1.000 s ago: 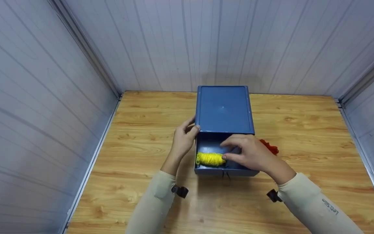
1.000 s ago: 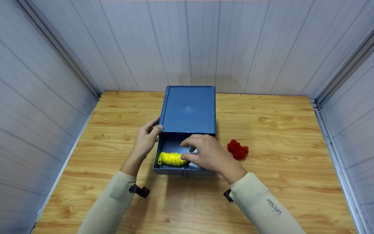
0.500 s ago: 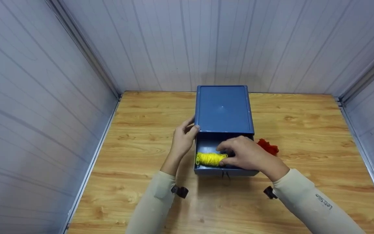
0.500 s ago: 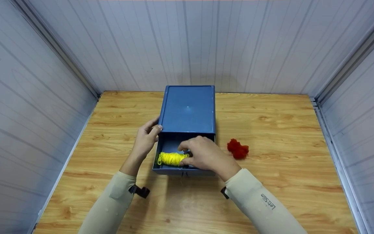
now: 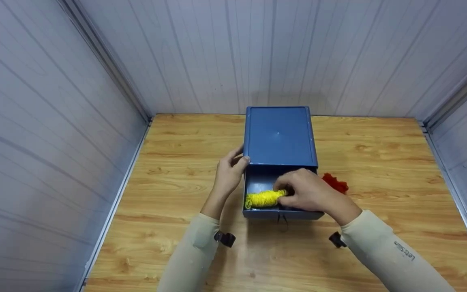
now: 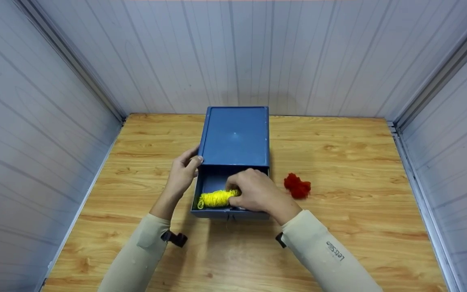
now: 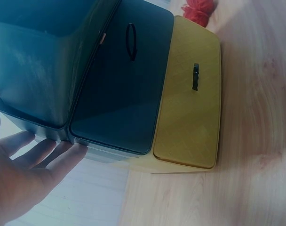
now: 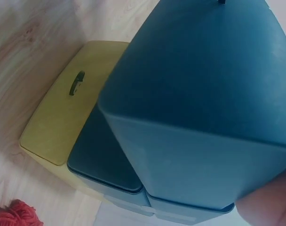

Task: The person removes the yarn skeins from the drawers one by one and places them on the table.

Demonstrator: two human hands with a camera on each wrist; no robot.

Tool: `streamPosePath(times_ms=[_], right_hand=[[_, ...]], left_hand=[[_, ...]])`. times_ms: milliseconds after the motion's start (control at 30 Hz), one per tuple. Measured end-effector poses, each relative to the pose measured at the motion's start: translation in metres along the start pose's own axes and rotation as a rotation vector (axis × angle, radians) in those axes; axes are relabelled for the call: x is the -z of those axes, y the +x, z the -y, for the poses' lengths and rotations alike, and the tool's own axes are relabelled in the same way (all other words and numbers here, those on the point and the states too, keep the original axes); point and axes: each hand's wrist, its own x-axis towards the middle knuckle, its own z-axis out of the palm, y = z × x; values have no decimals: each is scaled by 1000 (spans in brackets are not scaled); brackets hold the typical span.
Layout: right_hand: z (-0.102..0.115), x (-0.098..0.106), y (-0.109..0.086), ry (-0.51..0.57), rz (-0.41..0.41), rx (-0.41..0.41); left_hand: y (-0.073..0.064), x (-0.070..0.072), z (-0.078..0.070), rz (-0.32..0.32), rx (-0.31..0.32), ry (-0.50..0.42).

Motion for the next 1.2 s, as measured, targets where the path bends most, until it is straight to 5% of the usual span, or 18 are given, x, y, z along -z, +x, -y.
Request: streamPosePath(times_ms=[200, 700, 1200], right_hand=[[0, 2, -3, 50, -78, 16], [-5, 10, -14, 230, -250, 170], [-6, 27, -31, 296, -362, 187]], left_hand=[[6, 1, 14, -15, -15, 5], [4, 1, 13, -4, -12, 8], [5, 1, 13, -10, -17, 16]])
